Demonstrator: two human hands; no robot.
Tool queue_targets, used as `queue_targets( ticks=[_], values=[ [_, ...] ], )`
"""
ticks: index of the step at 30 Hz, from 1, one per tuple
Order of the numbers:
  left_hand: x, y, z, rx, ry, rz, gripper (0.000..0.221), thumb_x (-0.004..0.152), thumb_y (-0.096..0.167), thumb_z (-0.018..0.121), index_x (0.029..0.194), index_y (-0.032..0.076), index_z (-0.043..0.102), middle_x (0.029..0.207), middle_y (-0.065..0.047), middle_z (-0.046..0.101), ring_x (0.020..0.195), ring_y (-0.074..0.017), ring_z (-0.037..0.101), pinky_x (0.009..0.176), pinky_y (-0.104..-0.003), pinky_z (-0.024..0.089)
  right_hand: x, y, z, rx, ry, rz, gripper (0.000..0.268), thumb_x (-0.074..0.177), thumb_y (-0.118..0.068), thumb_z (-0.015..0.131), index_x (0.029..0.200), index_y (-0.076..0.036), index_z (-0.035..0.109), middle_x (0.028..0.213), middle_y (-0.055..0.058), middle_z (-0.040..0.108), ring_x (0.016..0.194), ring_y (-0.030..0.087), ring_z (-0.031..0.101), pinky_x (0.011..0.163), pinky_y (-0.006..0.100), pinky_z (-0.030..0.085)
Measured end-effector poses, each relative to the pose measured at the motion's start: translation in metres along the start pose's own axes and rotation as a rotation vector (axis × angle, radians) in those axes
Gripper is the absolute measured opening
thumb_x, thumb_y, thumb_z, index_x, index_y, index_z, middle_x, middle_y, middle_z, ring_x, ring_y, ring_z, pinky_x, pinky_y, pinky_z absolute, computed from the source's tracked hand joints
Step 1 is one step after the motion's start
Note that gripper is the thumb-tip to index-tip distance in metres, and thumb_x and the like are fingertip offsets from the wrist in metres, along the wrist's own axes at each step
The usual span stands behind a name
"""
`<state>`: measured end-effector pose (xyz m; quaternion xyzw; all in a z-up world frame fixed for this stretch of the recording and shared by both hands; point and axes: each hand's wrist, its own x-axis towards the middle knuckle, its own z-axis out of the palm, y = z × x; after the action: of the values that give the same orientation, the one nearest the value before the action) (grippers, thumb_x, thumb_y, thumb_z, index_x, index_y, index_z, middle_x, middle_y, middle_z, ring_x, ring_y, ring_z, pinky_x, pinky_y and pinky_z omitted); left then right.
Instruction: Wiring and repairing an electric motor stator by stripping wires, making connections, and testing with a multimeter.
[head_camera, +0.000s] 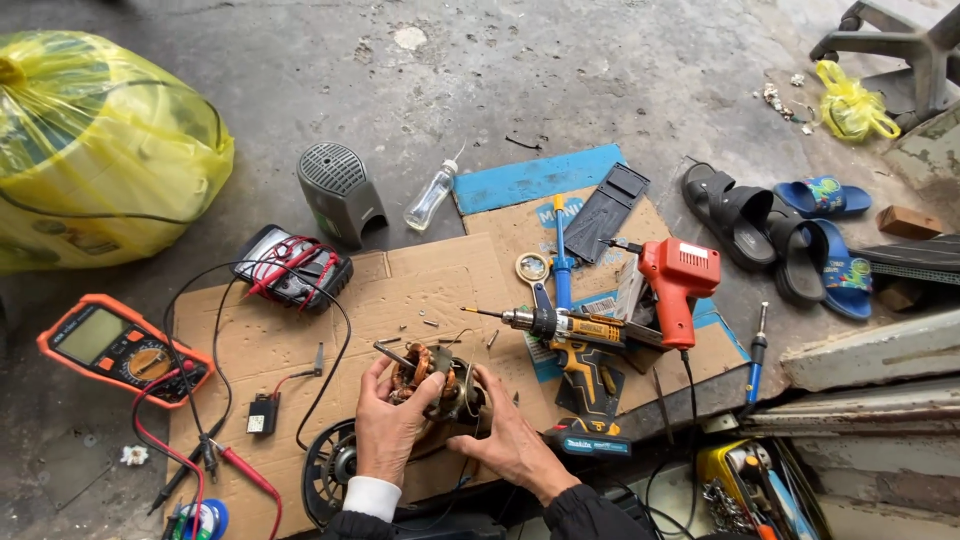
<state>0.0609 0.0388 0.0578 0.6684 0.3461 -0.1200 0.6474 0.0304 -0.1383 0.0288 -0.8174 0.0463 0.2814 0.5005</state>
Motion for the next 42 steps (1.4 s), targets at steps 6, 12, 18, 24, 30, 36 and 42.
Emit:
queue_targets(
  ticks=[6,12,18,24,30,36,42],
  values=[
    [0.017,0.009,-0.007,-0.079,-0.043,-0.079,0.091,0.069,0.032,0.091,0.154,0.018,0.061,0.138,-0.016,0.073,0.115,-0.0236,0.07,0.1,-0.035,0.054,0.051,0.019,0.016,-0.036,0.071,-0.182,0.116,0.083,-0.041,0.084,0.175,-0.013,0.02,0.177,0.013,0.038,0.163,0.031,0.038,0.13,0.047,0.035],
    [0.031,0.014,-0.012,-0.106,-0.003,-0.134,0.08,0.073,0.034,0.089,0.149,0.019,0.068,0.116,-0.016,0.075,0.1,-0.0236,0.072,0.09,-0.035,0.055,0.05,-0.01,0.011,-0.072,0.085,-0.134,0.093,0.077,-0.041,0.079,0.161,-0.02,0.044,0.143,0.008,0.066,0.123,0.028,0.068,0.097,0.041,0.056],
    [0.029,0.013,-0.006,-0.271,-0.014,-0.159,0.071,0.077,0.026,0.088,0.144,0.017,0.067,0.11,-0.014,0.076,0.103,-0.0238,0.071,0.084,-0.04,0.059,0.058,0.004,0.013,-0.188,0.185,-0.202,0.094,0.076,-0.051,0.079,0.157,-0.016,0.047,0.142,0.008,0.064,0.123,0.028,0.067,0.099,0.043,0.057],
    [0.035,0.005,-0.009,-0.461,-0.029,-0.179,0.056,0.083,0.023,0.086,0.133,0.012,0.064,0.114,-0.014,0.075,0.089,-0.023,0.063,0.085,-0.042,0.06,0.053,0.004,0.012,-0.201,0.187,-0.18,0.102,0.073,-0.056,0.083,0.159,-0.017,0.044,0.153,0.006,0.06,0.135,0.027,0.063,0.107,0.043,0.053],
    [0.037,0.0,-0.01,-0.517,-0.033,-0.208,0.052,0.084,0.023,0.085,0.13,0.011,0.065,0.116,-0.014,0.071,0.102,-0.0257,0.065,0.084,-0.047,0.064,0.054,0.01,0.004,-0.28,0.131,-0.172,0.107,0.076,-0.06,0.081,0.163,-0.014,0.04,0.16,0.009,0.054,0.142,0.031,0.058,0.11,0.047,0.052],
    [0.034,0.004,-0.01,-0.536,-0.062,-0.245,0.053,0.086,0.027,0.08,0.136,0.011,0.069,0.125,-0.015,0.072,0.115,-0.0272,0.065,0.092,-0.05,0.061,0.057,0.021,0.003,-0.291,0.125,-0.212,0.11,0.079,-0.055,0.086,0.166,-0.012,0.035,0.164,0.012,0.05,0.145,0.033,0.056,0.113,0.049,0.051],
    [0.036,0.005,-0.009,-0.581,-0.039,-0.227,0.05,0.086,0.027,0.08,0.131,0.008,0.069,0.117,-0.016,0.074,0.111,-0.0277,0.068,0.093,-0.053,0.063,0.055,0.016,0.001,-0.231,0.114,-0.247,0.105,0.076,-0.056,0.088,0.162,-0.014,0.043,0.155,0.009,0.057,0.137,0.031,0.061,0.109,0.045,0.052]
  ],
)
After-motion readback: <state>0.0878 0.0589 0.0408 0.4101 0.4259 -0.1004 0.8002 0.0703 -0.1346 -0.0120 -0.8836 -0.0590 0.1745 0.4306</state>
